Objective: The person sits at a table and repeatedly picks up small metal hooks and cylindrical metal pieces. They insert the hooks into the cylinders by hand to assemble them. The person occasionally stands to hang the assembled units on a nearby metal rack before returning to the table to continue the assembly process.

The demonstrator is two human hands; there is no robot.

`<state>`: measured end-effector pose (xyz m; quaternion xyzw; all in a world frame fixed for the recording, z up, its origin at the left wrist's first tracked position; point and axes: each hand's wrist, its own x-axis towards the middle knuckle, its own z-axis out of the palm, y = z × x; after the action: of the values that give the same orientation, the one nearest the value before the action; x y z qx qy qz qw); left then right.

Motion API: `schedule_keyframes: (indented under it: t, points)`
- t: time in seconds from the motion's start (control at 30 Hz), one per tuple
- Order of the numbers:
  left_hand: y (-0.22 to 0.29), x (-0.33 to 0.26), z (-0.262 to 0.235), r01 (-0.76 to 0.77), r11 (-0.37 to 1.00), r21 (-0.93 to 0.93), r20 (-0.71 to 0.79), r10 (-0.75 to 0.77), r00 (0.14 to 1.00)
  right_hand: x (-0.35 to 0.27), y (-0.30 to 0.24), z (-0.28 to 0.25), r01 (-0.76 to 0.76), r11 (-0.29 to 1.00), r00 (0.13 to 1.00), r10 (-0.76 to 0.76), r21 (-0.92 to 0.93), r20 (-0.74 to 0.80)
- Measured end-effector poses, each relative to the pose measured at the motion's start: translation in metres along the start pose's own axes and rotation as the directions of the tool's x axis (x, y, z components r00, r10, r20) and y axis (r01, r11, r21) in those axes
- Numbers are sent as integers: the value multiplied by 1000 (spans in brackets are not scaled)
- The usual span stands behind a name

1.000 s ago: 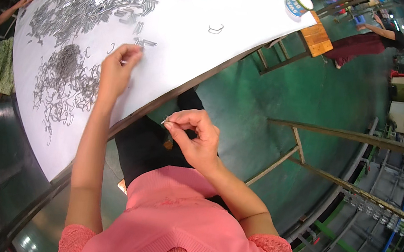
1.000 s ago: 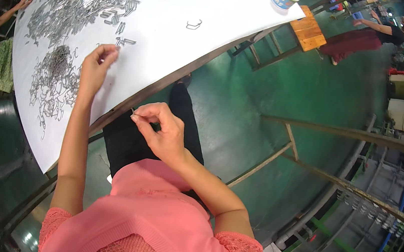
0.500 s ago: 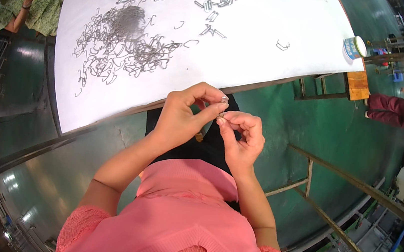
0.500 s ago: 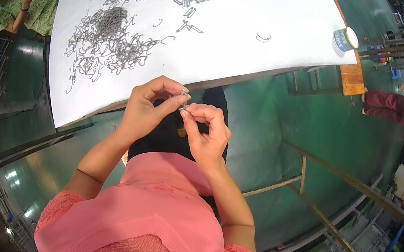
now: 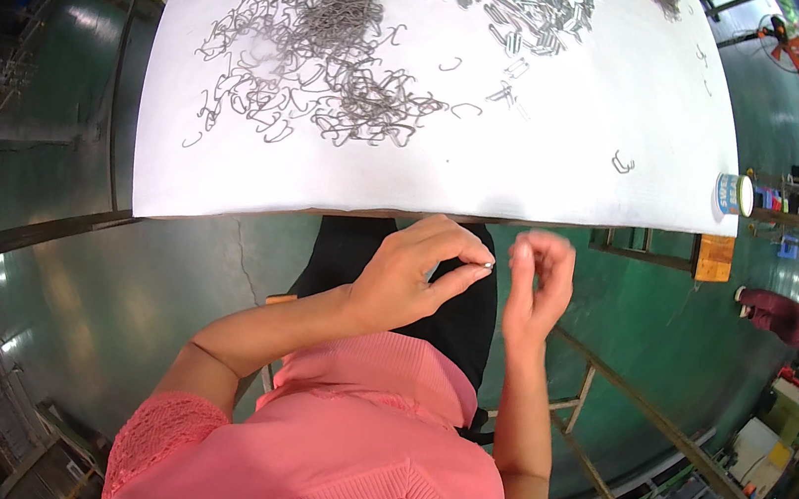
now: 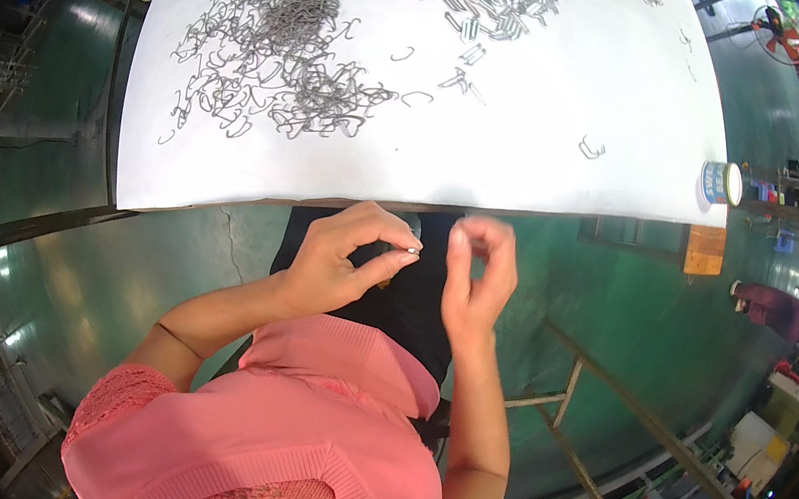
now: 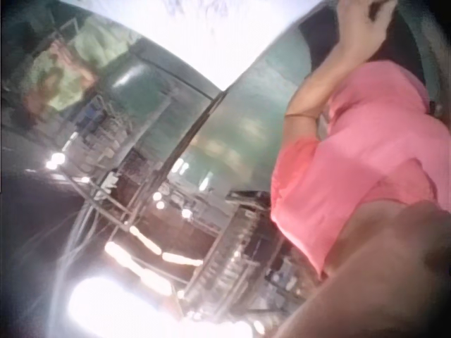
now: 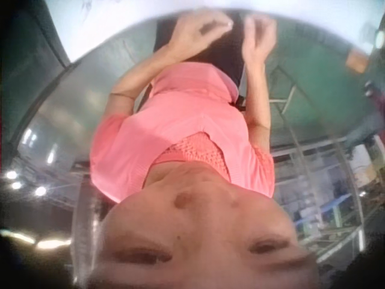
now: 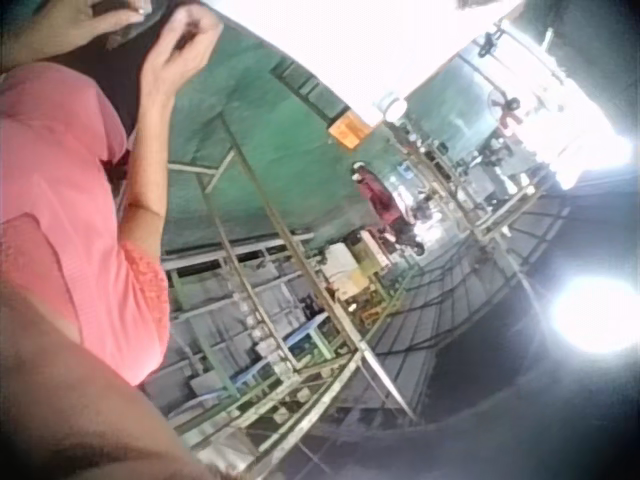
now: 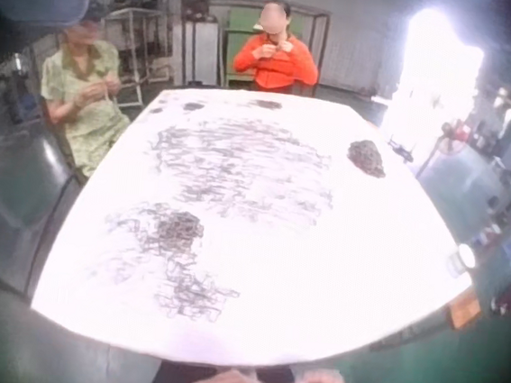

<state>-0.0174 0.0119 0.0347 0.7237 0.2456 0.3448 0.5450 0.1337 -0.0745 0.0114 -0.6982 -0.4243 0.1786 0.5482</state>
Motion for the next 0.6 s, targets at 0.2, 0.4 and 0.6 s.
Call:
schedule_keyframes:
  t: [0.2, 0.4, 0.6]
  points:
    - [-19, -9, -5, -37, 999, -8, 13, 38, 999, 92, 7, 76, 343, 901, 912, -251, -265, 325]
    - [-25, -15, -14, 4, 1000, -23, -8, -4, 1000, 142, 35, 103, 605, 627, 779, -341, -490, 526]
    - [-40, -21, -18, -20, 1000, -5, -30, 20, 999, 156, 26, 120, 635, 691, 720, -366, -346, 590]
